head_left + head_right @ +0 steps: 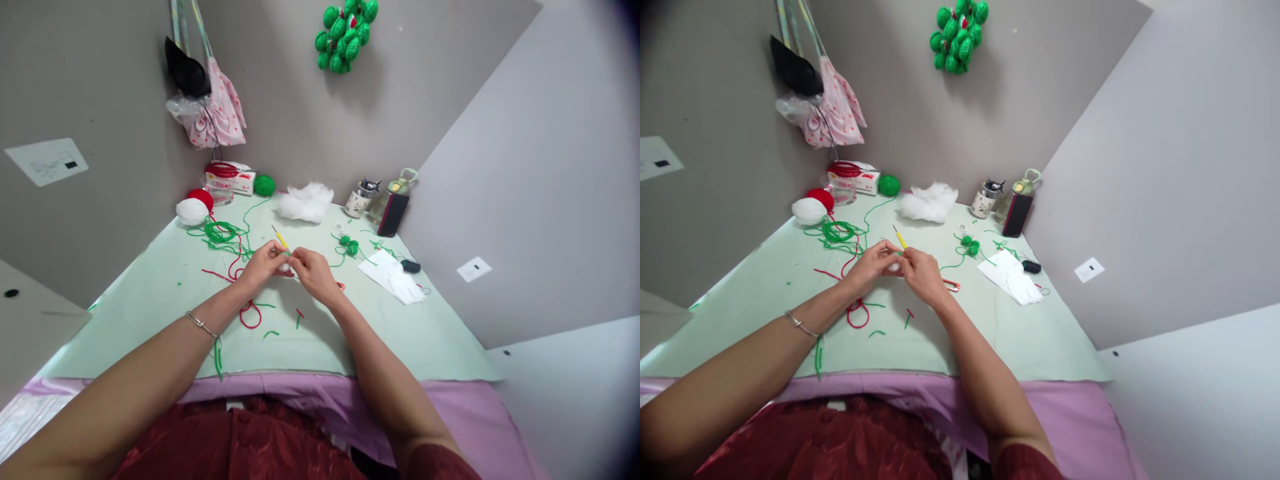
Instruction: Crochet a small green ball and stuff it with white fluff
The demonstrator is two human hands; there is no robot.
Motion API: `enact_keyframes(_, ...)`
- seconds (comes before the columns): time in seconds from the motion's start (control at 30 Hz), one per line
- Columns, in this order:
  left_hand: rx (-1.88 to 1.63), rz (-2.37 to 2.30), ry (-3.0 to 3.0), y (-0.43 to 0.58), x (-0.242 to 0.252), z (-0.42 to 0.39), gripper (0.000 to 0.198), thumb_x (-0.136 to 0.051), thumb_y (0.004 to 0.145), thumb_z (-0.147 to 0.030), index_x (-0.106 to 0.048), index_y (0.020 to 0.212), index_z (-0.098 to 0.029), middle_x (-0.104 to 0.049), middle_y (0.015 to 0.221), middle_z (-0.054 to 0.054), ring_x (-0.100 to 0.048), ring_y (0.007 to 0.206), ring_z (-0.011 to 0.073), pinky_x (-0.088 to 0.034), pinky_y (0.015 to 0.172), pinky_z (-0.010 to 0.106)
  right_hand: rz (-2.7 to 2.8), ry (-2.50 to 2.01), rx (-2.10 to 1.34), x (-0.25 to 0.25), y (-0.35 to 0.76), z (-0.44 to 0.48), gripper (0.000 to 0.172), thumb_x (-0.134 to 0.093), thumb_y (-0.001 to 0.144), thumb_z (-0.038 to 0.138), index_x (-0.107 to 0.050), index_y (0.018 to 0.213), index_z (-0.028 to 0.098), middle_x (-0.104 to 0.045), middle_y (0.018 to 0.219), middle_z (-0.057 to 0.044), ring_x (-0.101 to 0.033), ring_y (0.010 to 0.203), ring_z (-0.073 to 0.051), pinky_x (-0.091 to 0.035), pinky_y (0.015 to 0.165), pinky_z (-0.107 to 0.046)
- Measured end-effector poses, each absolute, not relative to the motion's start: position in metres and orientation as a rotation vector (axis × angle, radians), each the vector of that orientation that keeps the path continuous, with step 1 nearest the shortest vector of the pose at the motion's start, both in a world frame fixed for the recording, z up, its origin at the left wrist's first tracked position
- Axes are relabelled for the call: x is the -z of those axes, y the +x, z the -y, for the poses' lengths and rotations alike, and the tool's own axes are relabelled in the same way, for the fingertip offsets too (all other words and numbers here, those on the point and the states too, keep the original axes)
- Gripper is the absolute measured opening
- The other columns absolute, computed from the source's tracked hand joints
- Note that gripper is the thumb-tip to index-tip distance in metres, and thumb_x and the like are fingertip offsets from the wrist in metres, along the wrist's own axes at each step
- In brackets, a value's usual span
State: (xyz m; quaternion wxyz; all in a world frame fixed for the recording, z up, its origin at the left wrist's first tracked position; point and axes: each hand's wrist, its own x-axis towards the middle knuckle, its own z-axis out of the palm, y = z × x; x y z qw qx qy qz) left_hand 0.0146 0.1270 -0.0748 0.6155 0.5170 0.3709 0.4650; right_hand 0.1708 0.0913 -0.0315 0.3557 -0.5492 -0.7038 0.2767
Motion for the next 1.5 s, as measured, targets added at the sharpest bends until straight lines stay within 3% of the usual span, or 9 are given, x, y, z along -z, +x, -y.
enact_keyframes(0.13,-1.152,-0.913,1.232,0.017,0.079,-0.131,0.026,-0.069,0.100,-0.031,-0.067,0.121,-0.015,-0.071,0.113,0.007,-0.071,0.090,0.0189,-0.063,0.076,0.036,1.796,-1.406,-0.783,0.034,0.161,-0.088,0.015,-0.054,0.086,0.029,-0.055,0.072,0.023,-0.060,0.065,0.002,-0.046,0.061,-0.014,-0.032,0.062,-0.027)
enact_keyframes(0.5,-1.145,-0.790,1.236,0.013,0.065,-0.120,0.016,-0.070,0.099,-0.025,-0.068,0.111,-0.014,-0.071,0.099,0.003,-0.071,0.085,0.0175,-0.063,0.077,0.036,1.635,-1.464,-0.797,0.040,0.184,-0.107,0.031,-0.064,0.083,0.050,-0.060,0.072,0.021,-0.045,0.053,0.007,-0.033,0.053,-0.011,-0.025,0.055,-0.026)
enact_keyframes(0.83,-1.051,-0.913,1.200,0.014,0.072,-0.132,0.026,-0.069,0.101,-0.032,-0.067,0.121,-0.015,-0.071,0.110,0.007,-0.071,0.086,0.0177,-0.063,0.073,0.034,1.830,-1.325,-0.913,0.029,0.174,-0.090,0.019,-0.055,0.088,0.037,-0.059,0.079,0.021,-0.042,0.059,0.008,-0.033,0.057,-0.012,-0.027,0.057,-0.026)
enact_keyframes(0.97,-0.998,-0.909,1.130,0.010,0.070,-0.131,0.029,-0.068,0.101,-0.034,-0.067,0.122,-0.015,-0.072,0.113,0.008,-0.071,0.090,0.0192,-0.063,0.077,0.036,1.893,-1.299,-0.907,0.029,0.184,-0.094,0.017,-0.068,0.082,0.037,-0.064,0.090,0.022,-0.041,0.063,0.009,-0.033,0.062,-0.012,-0.027,0.060,-0.026)
enact_keyframes(1.03,-0.998,-0.892,1.095,0.011,0.070,-0.129,0.029,-0.068,0.101,-0.034,-0.067,0.123,-0.015,-0.072,0.113,0.008,-0.071,0.090,0.0192,-0.063,0.077,0.037,1.876,-1.322,-0.882,0.032,0.186,-0.098,0.021,-0.072,0.079,0.040,-0.062,0.085,0.022,-0.041,0.063,0.009,-0.032,0.062,-0.012,-0.025,0.060,-0.026)
enact_keyframes(1.2,-0.991,-0.802,1.042,0.015,0.068,-0.125,0.027,-0.067,0.102,-0.035,-0.068,0.119,-0.015,-0.072,0.106,0.006,-0.071,0.084,0.0175,-0.063,0.074,0.035,1.744,-1.384,-0.868,0.039,0.181,-0.103,0.033,-0.066,0.083,0.050,-0.053,0.069,0.022,-0.042,0.058,0.007,-0.030,0.058,-0.011,-0.023,0.056,-0.027)
enact_keyframes(1.5,-1.004,-0.700,1.086,0.013,0.065,-0.123,0.011,-0.071,0.098,-0.023,-0.067,0.103,-0.014,-0.072,0.087,0.000,-0.072,0.077,0.0158,-0.063,0.076,0.034,1.687,-1.366,-0.971,0.029,0.191,-0.101,0.032,-0.059,0.085,0.052,-0.057,0.075,0.021,-0.043,0.058,0.007,-0.033,0.054,-0.011,-0.027,0.053,-0.026)
